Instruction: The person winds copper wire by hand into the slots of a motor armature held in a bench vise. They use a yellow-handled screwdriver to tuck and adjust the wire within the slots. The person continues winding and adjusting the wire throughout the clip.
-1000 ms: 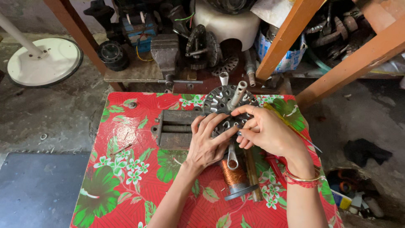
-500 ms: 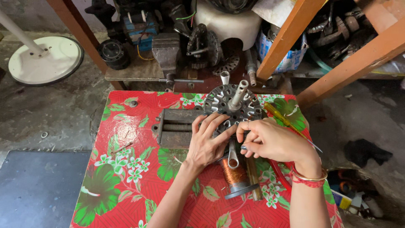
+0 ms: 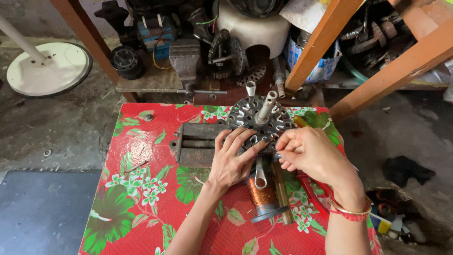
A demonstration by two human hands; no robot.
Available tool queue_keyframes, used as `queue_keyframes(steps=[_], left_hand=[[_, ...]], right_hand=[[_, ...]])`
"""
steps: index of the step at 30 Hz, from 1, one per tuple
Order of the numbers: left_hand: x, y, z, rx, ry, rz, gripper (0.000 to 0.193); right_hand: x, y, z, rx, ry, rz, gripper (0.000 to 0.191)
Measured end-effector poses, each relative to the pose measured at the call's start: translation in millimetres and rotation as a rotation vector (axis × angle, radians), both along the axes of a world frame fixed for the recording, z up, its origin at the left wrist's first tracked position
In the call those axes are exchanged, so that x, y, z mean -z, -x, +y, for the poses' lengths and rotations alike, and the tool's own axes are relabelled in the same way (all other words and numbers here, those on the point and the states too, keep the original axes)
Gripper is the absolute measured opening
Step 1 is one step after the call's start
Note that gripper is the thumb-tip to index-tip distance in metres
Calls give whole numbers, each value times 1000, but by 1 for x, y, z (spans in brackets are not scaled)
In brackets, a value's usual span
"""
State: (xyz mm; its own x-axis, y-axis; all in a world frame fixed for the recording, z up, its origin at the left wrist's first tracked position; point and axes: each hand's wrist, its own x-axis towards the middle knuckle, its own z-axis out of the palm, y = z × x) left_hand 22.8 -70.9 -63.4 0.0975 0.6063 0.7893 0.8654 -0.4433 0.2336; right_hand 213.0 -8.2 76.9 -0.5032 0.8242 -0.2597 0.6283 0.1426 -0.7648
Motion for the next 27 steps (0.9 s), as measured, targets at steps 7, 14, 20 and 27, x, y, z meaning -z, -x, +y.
queue_keyframes(steps=[7,14,20,27], left_hand=[[-1,0,1,11,8,2,49],[-1,-1,0,4,2,-5,49],[0,-1,0,2,-4,-4,48],[-2,0,0,0,-10,6,48]], right_hand=[[5,9,-2,-71,41,-40,13],[2,9,-5,-177,-141,-200,25],[3,6,-3,-261,-186,-270,32],[11,-13,9,-248,-88,-240,40]])
